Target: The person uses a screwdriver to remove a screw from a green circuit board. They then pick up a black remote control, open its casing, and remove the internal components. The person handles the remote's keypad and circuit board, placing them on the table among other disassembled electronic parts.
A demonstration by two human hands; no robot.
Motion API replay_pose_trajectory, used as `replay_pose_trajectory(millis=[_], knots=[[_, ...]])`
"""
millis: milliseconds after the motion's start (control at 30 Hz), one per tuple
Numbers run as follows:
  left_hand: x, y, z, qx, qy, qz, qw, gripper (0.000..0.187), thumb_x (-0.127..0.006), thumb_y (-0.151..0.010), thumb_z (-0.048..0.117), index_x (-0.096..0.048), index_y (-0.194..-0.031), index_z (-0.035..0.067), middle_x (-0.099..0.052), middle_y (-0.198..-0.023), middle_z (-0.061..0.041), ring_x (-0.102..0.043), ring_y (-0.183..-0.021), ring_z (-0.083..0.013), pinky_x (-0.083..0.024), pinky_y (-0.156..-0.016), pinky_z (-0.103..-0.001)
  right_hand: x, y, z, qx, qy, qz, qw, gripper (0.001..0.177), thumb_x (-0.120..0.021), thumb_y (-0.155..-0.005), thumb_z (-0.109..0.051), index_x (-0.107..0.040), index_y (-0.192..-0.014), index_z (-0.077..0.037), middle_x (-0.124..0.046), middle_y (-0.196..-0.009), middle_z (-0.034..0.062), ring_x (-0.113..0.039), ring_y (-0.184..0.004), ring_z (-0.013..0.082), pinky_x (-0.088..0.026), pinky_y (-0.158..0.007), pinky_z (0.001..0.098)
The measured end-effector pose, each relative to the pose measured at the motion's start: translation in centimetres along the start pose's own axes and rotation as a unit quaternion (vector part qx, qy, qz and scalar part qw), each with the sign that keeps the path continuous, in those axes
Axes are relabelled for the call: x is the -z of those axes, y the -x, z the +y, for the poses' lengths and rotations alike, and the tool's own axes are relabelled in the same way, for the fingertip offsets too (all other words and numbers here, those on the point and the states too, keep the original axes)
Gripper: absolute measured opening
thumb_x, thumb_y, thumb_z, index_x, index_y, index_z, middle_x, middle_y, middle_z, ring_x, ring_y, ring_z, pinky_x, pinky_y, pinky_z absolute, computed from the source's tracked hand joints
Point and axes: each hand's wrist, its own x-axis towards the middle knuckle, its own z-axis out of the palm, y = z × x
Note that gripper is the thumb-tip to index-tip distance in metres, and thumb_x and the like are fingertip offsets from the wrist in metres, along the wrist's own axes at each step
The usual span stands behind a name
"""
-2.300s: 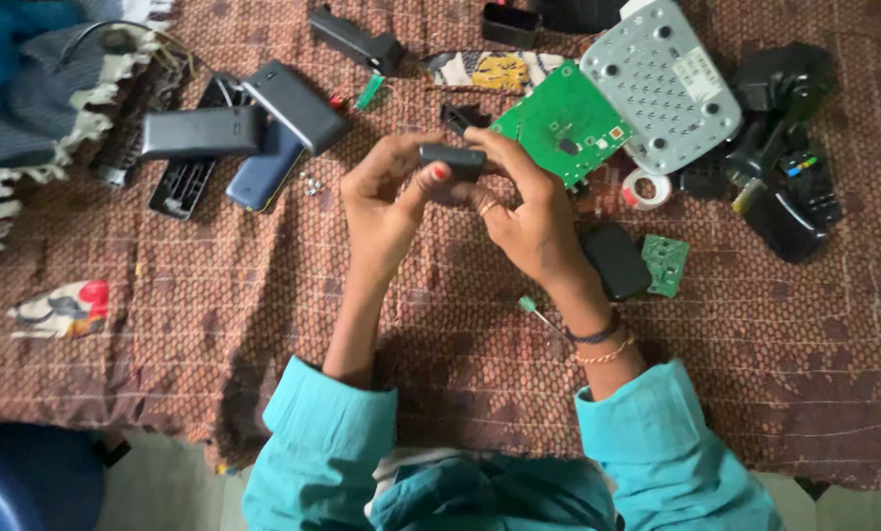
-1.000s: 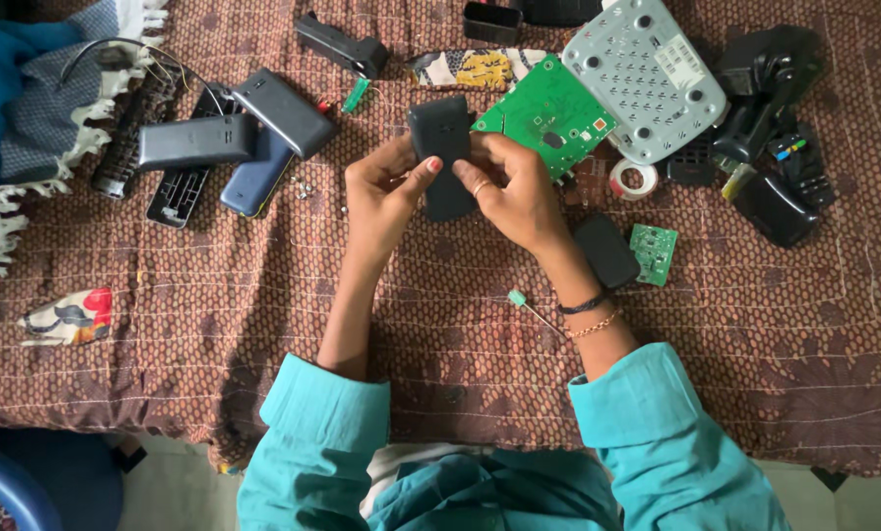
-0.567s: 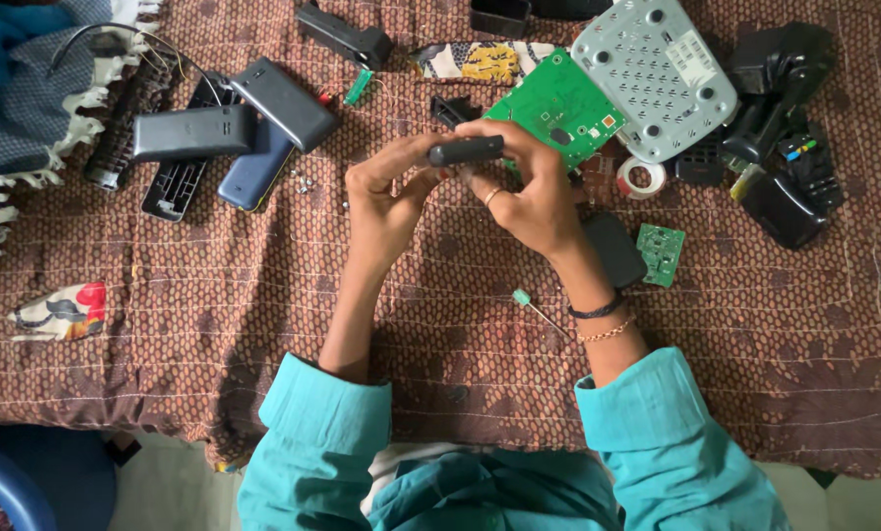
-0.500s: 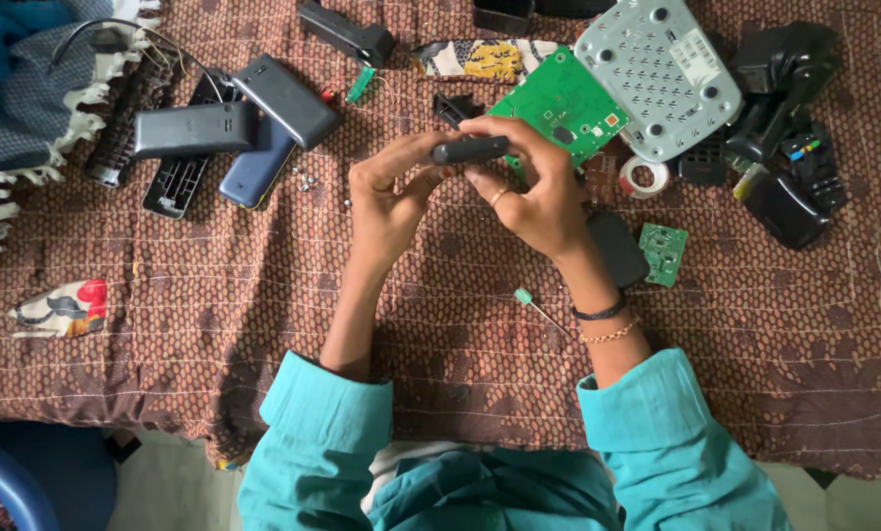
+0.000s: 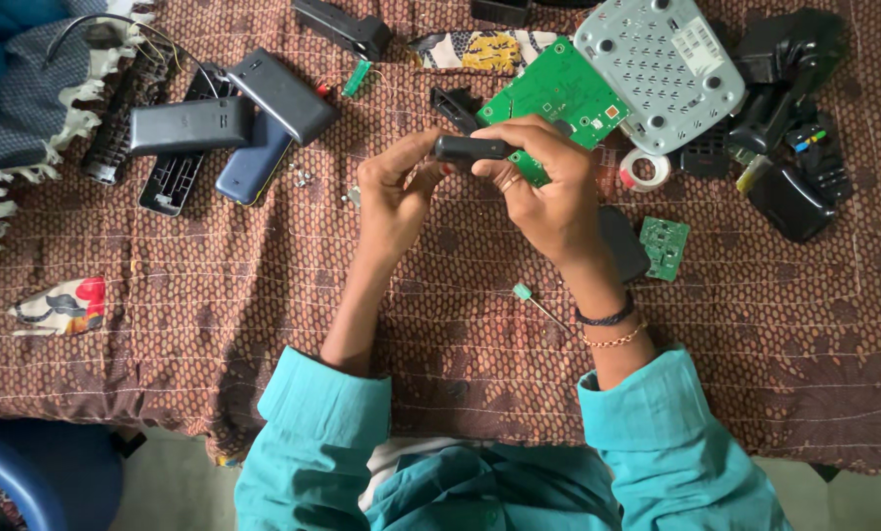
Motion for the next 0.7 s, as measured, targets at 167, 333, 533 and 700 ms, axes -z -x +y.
replay_pose_trajectory(millis=[167,333,533,700], knots=[[-0.2,0.3,-0.7,0.023,0.005,0.011,1.0,0.035,-0.063,-0.09,-0.018,-0.072,-0.119,-0.002,-0.076,-0.107,-0.008,-0.071,-0.096,-0.0129,-0.06,-0.09,-0.028,-0.9,0.3,0.7,-0.007,0.042,0.023,0.999,0.014,-0.073,-0.096,0.001,-0.069,-0.109,-0.001,-0.071,-0.101,0.0102,-0.071,-0.094,0.0223,-0.056,-0.086,0.0327],[-0.5,0.1,-2.0,0.029,0.051,0.014,0.998,0.034,-0.068,-0.094,-0.014,-0.07,-0.126,-0.003,-0.075,-0.112,-0.005,-0.067,-0.102,-0.0097,-0.057,-0.092,-0.026,-1.6,-0.1,1.4,0.029,0.052,0.051,0.997,0.019,-0.076,-0.096,0.002,-0.066,-0.112,-0.002,-0.071,-0.104,0.0115,-0.071,-0.099,0.0249,-0.055,-0.089,0.0346],[-0.6,0.0,-3.1,0.058,0.129,0.036,0.989,0.036,-0.07,-0.097,-0.007,-0.066,-0.133,-0.003,-0.075,-0.115,-0.005,-0.067,-0.102,-0.0083,-0.056,-0.091,-0.025,-1.3,0.1,1.6,-0.004,-0.018,0.013,1.0,0.041,-0.08,-0.095,-0.008,-0.06,-0.129,-0.001,-0.07,-0.121,0.0133,-0.069,-0.111,0.0238,-0.055,-0.097,0.0339],[1.3,-0.9,-2.5,0.103,0.133,0.126,0.978,0.034,-0.074,-0.097,0.004,-0.067,-0.129,-0.006,-0.078,-0.107,-0.006,-0.07,-0.091,-0.0091,-0.057,-0.082,-0.023,-0.5,0.1,3.2,-0.015,0.044,0.024,0.999,0.036,-0.075,-0.098,-0.009,-0.062,-0.131,-0.002,-0.072,-0.125,0.0118,-0.07,-0.116,0.0238,-0.057,-0.096,0.0331]])
